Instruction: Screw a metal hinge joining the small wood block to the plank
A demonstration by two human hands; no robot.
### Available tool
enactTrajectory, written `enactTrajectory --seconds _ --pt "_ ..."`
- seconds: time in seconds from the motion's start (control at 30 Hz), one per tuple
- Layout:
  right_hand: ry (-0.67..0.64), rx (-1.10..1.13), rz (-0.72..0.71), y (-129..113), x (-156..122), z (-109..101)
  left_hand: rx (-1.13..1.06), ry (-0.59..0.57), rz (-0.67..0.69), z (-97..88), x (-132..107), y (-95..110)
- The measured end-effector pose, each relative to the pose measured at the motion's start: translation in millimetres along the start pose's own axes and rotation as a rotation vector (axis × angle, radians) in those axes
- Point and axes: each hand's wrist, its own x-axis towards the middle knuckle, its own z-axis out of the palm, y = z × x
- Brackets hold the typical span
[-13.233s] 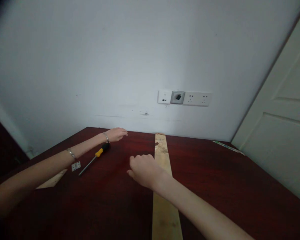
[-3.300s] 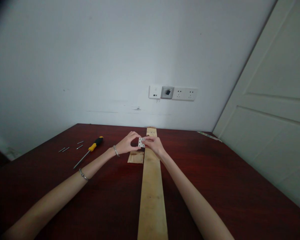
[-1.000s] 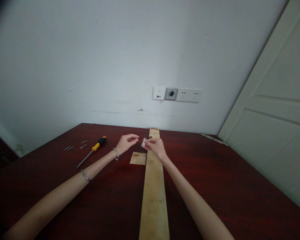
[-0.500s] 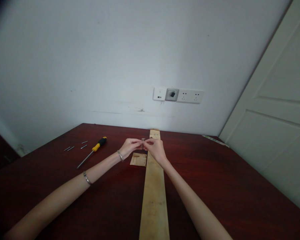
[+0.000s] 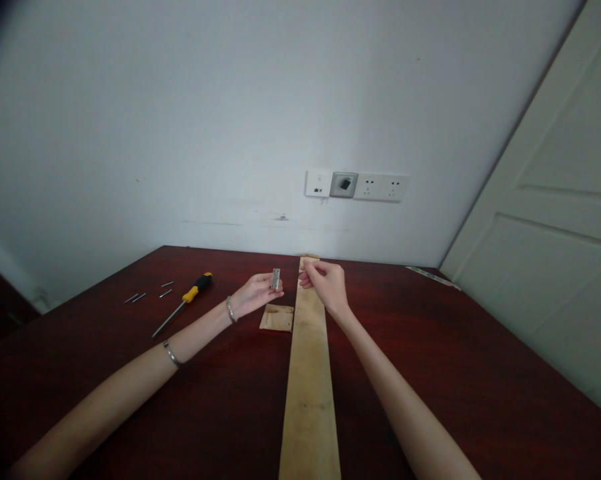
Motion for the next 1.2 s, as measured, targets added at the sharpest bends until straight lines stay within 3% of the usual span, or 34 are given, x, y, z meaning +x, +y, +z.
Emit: enactTrajectory --seconds 0.33,0.5,0.67,0.9,1.2 --pt "-0.114 -0.079 -0.093 5.4 -7.8 11.5 -0.064 -0.026 0.054 -3.0 2.2 -2.2" --pt "-0.115 -0.170 -0.172 4.5 -11.2 16.7 0.022 0.082 0.108 2.9 1.7 0.7" --pt "-0.143 -0.161 -0.103 5.4 -11.7 19.6 0.177 0.131 0.189 10.2 0.9 4.5" --pt "-0.172 -0.113 -0.043 9.9 -10.9 20.4 0.552 0.215 0.361 14.9 -1.1 3.0" --pt "-0.164 -0.087 0.017 18.2 -4.4 17.3 0.674 0.156 0.356 14.1 -2.2 -0.6"
